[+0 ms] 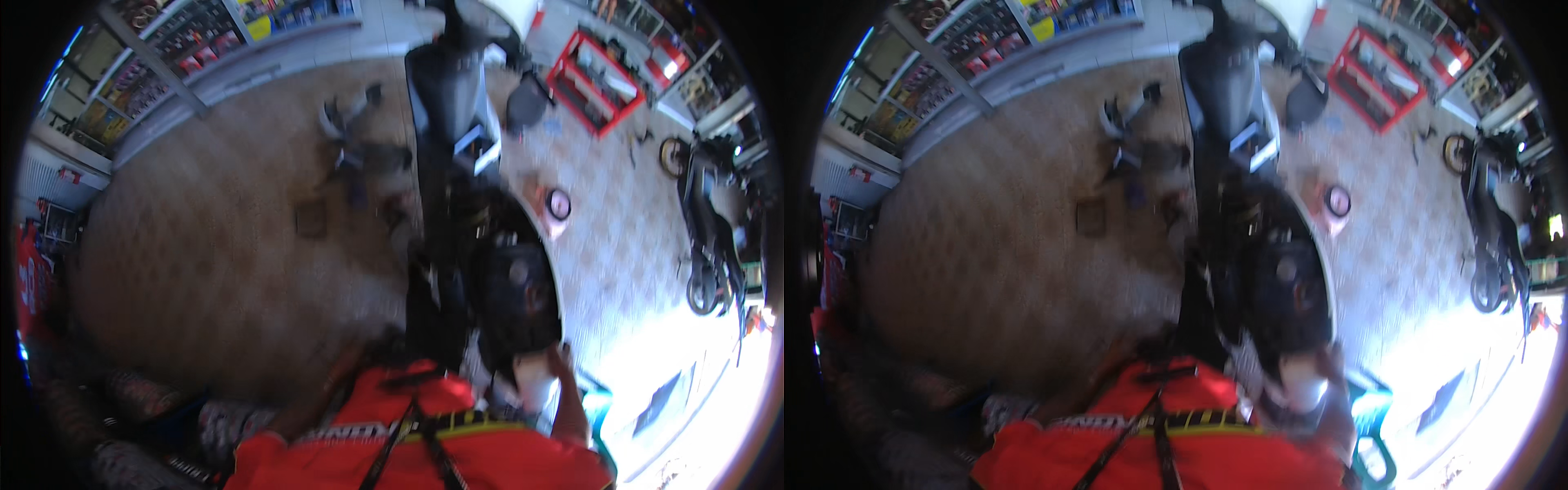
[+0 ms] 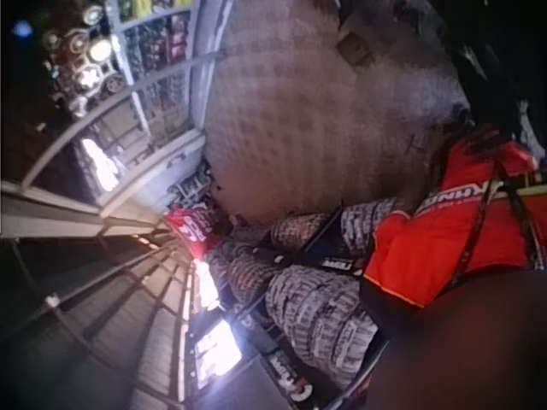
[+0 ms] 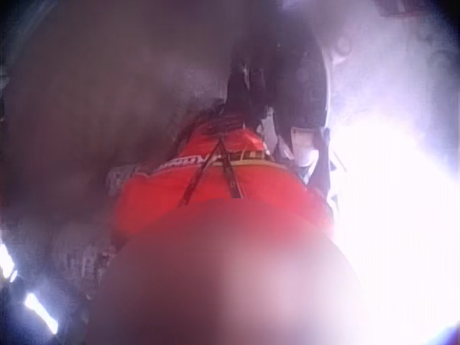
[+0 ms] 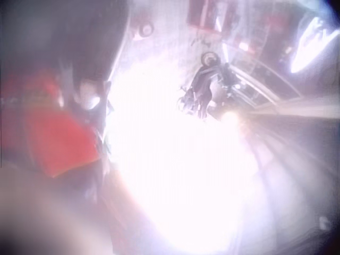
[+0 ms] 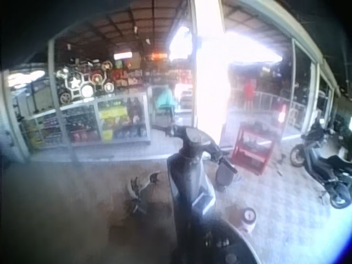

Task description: The person works on the exposed wiring and internal components of a scooter's front assembly. They repeatedly reach into the compartment, adjust wires, and test the scooter by turning the handlebar switch. The person also handles a black plastic cover and places it on the scooter.

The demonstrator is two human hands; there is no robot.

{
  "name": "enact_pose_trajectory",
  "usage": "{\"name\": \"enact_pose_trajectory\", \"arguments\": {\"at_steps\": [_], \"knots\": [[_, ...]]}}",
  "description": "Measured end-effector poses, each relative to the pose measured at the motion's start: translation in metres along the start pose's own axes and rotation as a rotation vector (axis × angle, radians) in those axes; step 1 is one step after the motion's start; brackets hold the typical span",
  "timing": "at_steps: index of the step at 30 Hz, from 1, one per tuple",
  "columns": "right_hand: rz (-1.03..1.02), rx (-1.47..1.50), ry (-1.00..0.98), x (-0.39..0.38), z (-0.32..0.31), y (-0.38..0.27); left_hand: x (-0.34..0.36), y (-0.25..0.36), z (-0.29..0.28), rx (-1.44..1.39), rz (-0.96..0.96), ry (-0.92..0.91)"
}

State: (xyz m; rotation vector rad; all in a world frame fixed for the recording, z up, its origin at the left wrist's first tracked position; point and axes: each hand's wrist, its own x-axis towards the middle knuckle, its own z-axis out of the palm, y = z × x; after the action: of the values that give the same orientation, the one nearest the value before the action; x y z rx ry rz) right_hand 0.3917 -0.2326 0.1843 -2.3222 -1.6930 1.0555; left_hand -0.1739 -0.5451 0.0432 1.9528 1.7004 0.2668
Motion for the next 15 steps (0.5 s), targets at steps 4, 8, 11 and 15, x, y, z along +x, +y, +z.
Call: {"name": "enact_pose_trajectory", "arguments": {"at_steps": [4, 8, 11, 15], "knots": [[-0.221, -0.370, -0.046, -0.013, 0.007, 0.025, -0.032, 0.010, 0.023, -0.340, -0.162, -0.069], [-0.463, -0.442, 0.082, -0.036, 0.003, 0.060, -0.053, 0.005, 0.031, -0.776, -0.345, -0.101], [-0.356, -0.369, -0.038, -0.030, -0.005, 0.068, -0.060, 0.008, 0.024, -0.879, -0.455, -0.177], [-0.268, -0.247, -0.066, -0.023, 0.000, 0.069, -0.075, 0.020, 0.013, -0.889, -0.492, -0.190]]}}
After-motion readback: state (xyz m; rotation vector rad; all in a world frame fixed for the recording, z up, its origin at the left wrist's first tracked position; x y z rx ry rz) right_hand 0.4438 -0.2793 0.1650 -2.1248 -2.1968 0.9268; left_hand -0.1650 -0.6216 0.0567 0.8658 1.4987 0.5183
